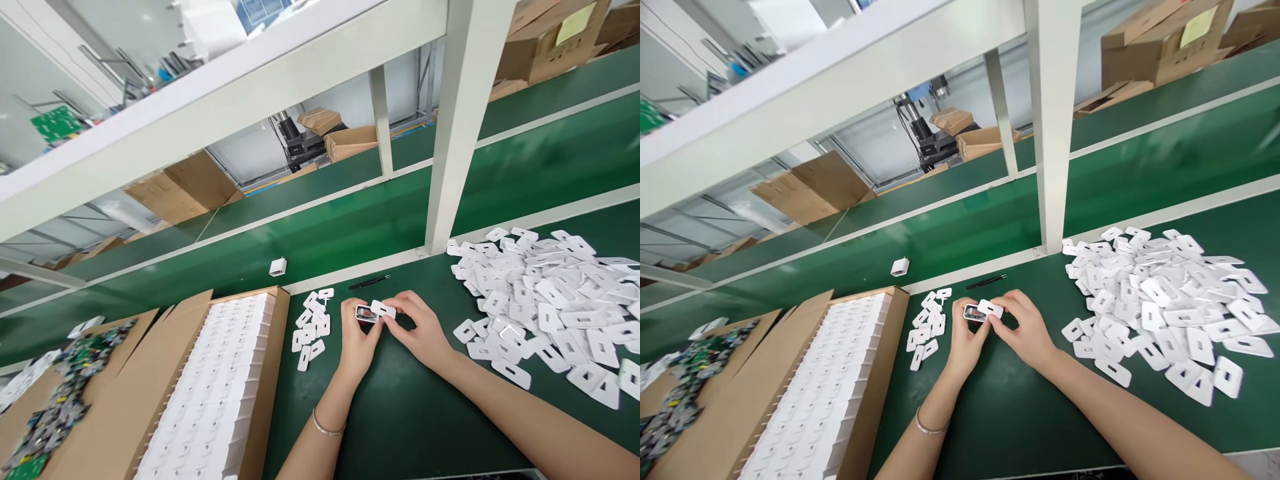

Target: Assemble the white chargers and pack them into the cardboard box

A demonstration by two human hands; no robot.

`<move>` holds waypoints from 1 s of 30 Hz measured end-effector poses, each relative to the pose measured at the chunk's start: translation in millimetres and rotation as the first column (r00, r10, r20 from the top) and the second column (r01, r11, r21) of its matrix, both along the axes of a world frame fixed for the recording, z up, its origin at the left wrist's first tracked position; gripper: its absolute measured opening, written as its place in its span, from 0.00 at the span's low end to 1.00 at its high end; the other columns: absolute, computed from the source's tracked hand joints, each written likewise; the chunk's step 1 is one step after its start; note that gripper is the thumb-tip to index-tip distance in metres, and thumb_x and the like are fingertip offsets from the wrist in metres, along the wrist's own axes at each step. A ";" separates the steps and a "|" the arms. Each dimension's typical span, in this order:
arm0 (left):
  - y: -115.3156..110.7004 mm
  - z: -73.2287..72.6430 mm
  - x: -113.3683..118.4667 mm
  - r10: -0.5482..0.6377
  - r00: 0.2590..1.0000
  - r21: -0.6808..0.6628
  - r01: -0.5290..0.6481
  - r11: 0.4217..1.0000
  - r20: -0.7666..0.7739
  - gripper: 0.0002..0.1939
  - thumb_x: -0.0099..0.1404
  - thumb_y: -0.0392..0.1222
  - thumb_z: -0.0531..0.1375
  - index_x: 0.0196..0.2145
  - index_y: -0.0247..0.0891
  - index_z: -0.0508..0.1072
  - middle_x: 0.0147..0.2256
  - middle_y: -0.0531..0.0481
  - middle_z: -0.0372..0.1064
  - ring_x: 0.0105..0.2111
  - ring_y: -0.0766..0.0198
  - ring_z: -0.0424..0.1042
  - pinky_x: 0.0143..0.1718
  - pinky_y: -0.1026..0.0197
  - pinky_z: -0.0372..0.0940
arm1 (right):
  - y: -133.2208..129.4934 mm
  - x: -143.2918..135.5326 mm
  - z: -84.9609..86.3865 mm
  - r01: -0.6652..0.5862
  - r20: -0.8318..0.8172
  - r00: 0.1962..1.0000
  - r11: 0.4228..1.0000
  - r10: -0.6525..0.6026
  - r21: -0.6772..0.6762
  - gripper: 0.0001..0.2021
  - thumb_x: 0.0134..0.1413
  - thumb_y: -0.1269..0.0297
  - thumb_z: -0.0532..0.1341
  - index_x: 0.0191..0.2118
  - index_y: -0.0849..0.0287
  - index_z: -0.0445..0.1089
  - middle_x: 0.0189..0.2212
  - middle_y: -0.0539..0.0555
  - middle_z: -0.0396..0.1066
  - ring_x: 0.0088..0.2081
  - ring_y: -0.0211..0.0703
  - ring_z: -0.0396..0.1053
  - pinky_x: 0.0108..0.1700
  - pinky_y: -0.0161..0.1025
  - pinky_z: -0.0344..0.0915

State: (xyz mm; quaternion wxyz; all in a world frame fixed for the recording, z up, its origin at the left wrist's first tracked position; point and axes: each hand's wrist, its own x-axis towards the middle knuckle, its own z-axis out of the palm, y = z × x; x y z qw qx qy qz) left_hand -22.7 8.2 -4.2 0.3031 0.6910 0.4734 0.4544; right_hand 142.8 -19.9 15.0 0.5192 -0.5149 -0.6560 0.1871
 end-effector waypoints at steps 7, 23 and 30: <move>-13.3 5.2 4.3 -0.181 0.979 -0.077 0.188 0.979 0.091 0.20 0.65 0.37 0.61 0.52 0.45 0.61 0.49 0.45 0.58 0.48 0.56 0.67 0.50 0.53 0.69 | -1.3 1.3 -4.8 -0.087 0.098 0.992 0.996 0.084 0.033 0.11 0.69 0.62 0.60 0.53 0.50 0.76 0.41 0.55 0.71 0.44 0.47 0.73 0.46 0.45 0.74; -19.3 -0.3 4.6 -0.126 0.976 -0.015 0.131 0.991 0.175 0.15 0.81 0.51 0.45 0.53 0.45 0.66 0.53 0.43 0.60 0.55 0.56 0.66 0.58 0.51 0.66 | 1.4 0.8 -4.1 -0.369 -0.287 0.921 0.826 0.263 -0.426 0.18 0.73 0.50 0.51 0.56 0.53 0.67 0.40 0.53 0.74 0.41 0.46 0.73 0.45 0.45 0.72; -6.9 6.8 -1.4 -0.168 0.981 -0.095 0.177 0.980 0.093 0.24 0.80 0.57 0.44 0.58 0.47 0.72 0.54 0.43 0.61 0.56 0.54 0.67 0.60 0.48 0.65 | 5.3 -4.2 -11.1 -0.314 -0.367 0.915 0.864 0.166 -0.394 0.18 0.65 0.47 0.61 0.51 0.53 0.68 0.37 0.51 0.70 0.36 0.43 0.67 0.39 0.42 0.66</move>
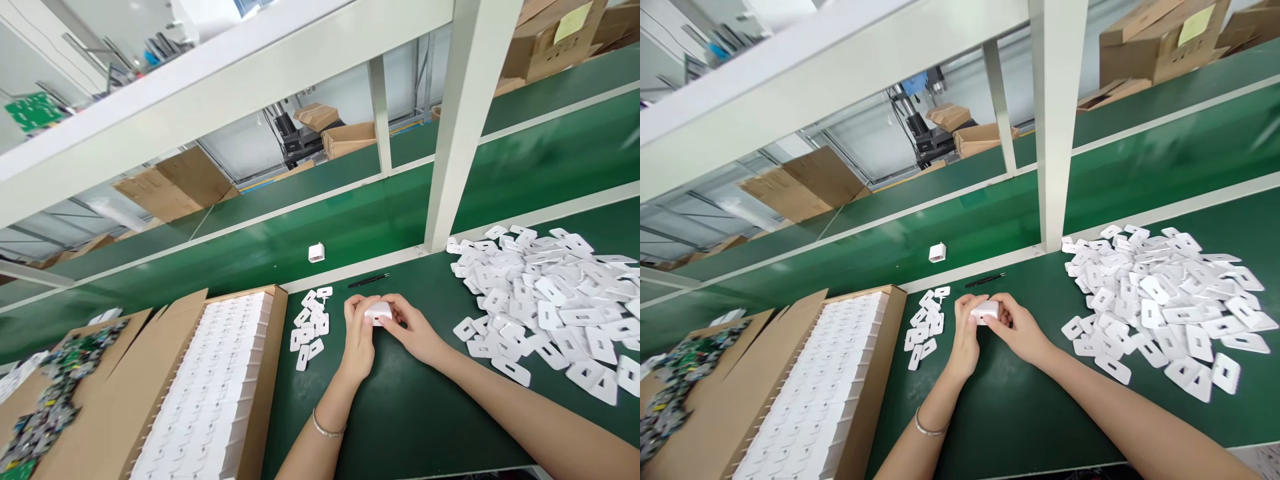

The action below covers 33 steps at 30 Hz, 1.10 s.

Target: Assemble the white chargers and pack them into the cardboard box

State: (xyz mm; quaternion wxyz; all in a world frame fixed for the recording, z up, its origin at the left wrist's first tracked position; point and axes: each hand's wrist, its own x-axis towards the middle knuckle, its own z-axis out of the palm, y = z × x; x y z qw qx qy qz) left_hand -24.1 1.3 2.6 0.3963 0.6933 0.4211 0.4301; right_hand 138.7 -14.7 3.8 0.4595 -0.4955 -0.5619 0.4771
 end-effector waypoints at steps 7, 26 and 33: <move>3.4 -0.8 1.4 0.009 0.995 -0.139 0.005 0.990 0.094 0.28 0.81 0.57 0.42 0.53 0.42 0.77 0.53 0.43 0.75 0.54 0.54 0.73 0.59 0.49 0.66 | -1.1 1.6 0.2 0.056 0.102 0.993 0.998 -0.055 -0.008 0.17 0.63 0.46 0.60 0.48 0.53 0.69 0.33 0.49 0.66 0.33 0.42 0.64 0.36 0.42 0.63; -5.8 1.8 5.1 -0.001 1.000 -0.024 0.001 1.000 -0.019 0.22 0.81 0.53 0.46 0.56 0.45 0.76 0.47 0.45 0.73 0.48 0.56 0.72 0.53 0.51 0.68 | -2.2 0.9 1.8 0.055 0.107 0.993 0.998 -0.056 0.018 0.21 0.73 0.43 0.48 0.49 0.53 0.68 0.37 0.51 0.73 0.35 0.44 0.69 0.39 0.42 0.64; -6.8 0.0 6.0 0.004 1.000 -0.020 -0.004 1.000 0.002 0.22 0.81 0.52 0.46 0.55 0.45 0.76 0.48 0.45 0.72 0.49 0.56 0.72 0.53 0.52 0.67 | -0.8 4.0 2.4 0.052 0.083 0.995 0.998 -0.055 0.040 0.24 0.73 0.41 0.46 0.47 0.53 0.69 0.38 0.52 0.75 0.38 0.46 0.72 0.41 0.43 0.66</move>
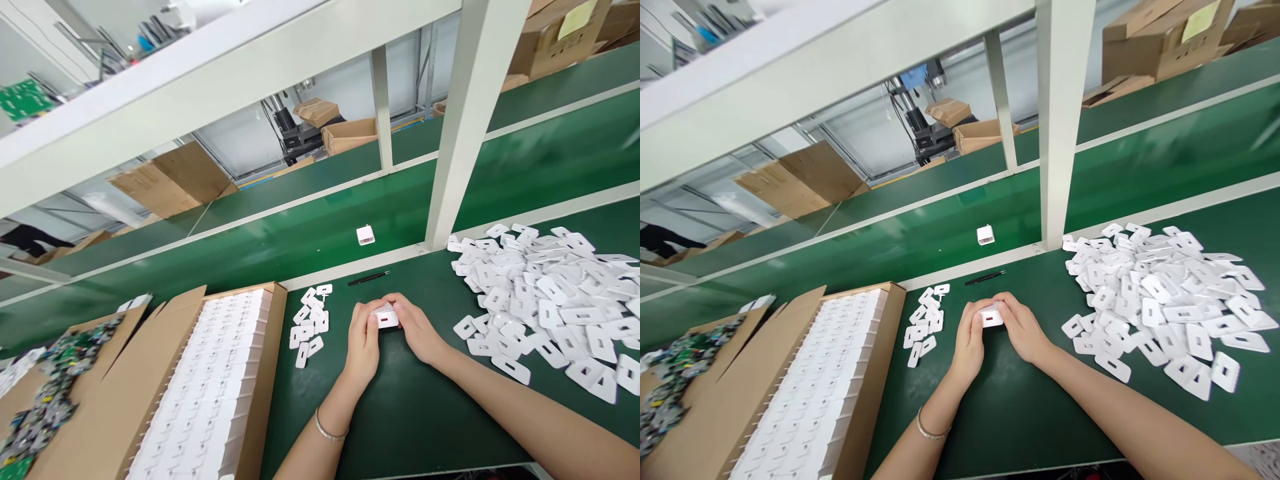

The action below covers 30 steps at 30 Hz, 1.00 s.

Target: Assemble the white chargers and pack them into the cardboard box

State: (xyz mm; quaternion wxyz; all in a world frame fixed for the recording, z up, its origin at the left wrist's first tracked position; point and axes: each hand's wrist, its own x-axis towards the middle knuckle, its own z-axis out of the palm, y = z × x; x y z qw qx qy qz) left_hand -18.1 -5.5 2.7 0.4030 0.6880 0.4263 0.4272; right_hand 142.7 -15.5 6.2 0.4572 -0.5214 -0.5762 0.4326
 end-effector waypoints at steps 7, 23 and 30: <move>0.8 5.1 -1.1 -0.001 0.999 0.065 0.004 0.998 -0.038 0.20 0.81 0.51 0.47 0.52 0.44 0.77 0.44 0.45 0.73 0.46 0.56 0.72 0.50 0.52 0.67 | 0.2 -1.4 1.2 -0.026 0.024 0.999 1.000 0.026 -0.009 0.20 0.72 0.44 0.50 0.48 0.54 0.69 0.42 0.54 0.77 0.42 0.48 0.74 0.44 0.44 0.67; 2.5 0.5 -2.7 -0.007 0.994 -0.072 0.014 0.997 0.109 0.27 0.81 0.55 0.40 0.51 0.42 0.75 0.47 0.44 0.72 0.49 0.55 0.72 0.55 0.50 0.65 | -3.6 -3.8 0.7 -0.037 0.046 0.998 0.999 0.035 0.031 0.16 0.69 0.47 0.56 0.49 0.54 0.67 0.34 0.51 0.71 0.33 0.43 0.67 0.36 0.41 0.64; 4.9 4.2 -6.0 -0.022 0.996 0.077 0.016 0.997 0.083 0.23 0.81 0.52 0.45 0.50 0.43 0.77 0.43 0.45 0.71 0.44 0.57 0.70 0.49 0.53 0.66 | -5.0 -5.6 3.7 -0.038 0.012 0.999 0.996 0.037 0.078 0.14 0.67 0.50 0.58 0.49 0.53 0.68 0.33 0.49 0.67 0.33 0.42 0.63 0.36 0.40 0.64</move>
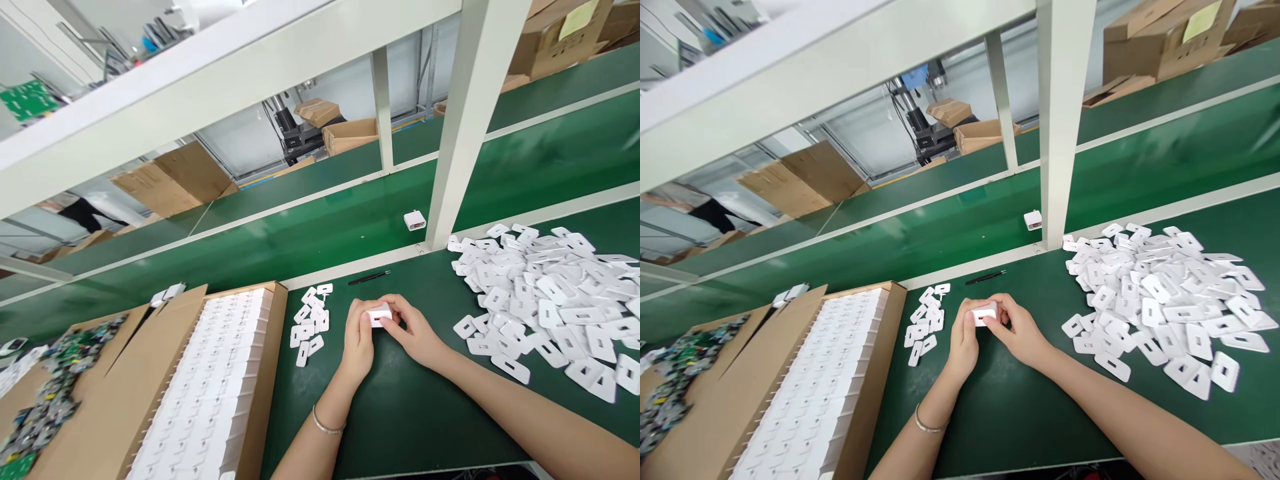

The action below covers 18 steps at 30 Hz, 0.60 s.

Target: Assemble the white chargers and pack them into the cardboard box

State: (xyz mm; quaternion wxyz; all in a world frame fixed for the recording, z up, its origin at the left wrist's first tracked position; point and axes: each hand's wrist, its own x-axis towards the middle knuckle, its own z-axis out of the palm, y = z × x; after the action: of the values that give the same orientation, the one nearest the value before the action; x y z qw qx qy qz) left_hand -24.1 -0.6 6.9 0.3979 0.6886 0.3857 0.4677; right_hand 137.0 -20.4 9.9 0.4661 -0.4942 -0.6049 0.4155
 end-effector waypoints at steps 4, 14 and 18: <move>-1.7 1.4 -3.6 0.021 0.997 0.121 -0.012 0.993 -0.074 0.23 0.80 0.54 0.46 0.48 0.44 0.79 0.38 0.46 0.66 0.40 0.57 0.67 0.43 0.53 0.66 | -2.4 0.7 0.8 -0.043 -0.024 0.999 0.998 0.044 0.049 0.15 0.68 0.49 0.57 0.50 0.52 0.67 0.39 0.52 0.70 0.36 0.43 0.65 0.39 0.42 0.65; 4.2 -6.4 -1.4 -0.025 0.985 -0.233 0.065 0.970 0.170 0.31 0.80 0.60 0.38 0.63 0.46 0.69 0.53 0.43 0.71 0.49 0.54 0.71 0.54 0.48 0.68 | 3.6 4.6 -2.8 0.004 -0.038 0.999 1.000 -0.003 0.026 0.16 0.70 0.48 0.56 0.52 0.52 0.67 0.44 0.55 0.73 0.42 0.49 0.71 0.46 0.46 0.70; 9.5 -9.1 -0.2 -0.054 0.978 -0.300 0.114 0.947 0.200 0.30 0.78 0.64 0.42 0.63 0.44 0.66 0.53 0.41 0.73 0.47 0.54 0.75 0.47 0.51 0.72 | 6.1 6.3 0.9 0.015 0.156 0.987 0.991 -0.036 0.136 0.17 0.67 0.53 0.61 0.57 0.52 0.67 0.49 0.58 0.74 0.45 0.52 0.71 0.47 0.49 0.70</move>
State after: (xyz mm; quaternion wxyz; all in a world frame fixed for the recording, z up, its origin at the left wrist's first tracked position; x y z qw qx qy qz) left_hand -24.2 8.9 -2.2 0.5554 0.5859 0.3850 0.4472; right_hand 143.4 -14.3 10.8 0.4543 -0.5008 -0.6602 0.3272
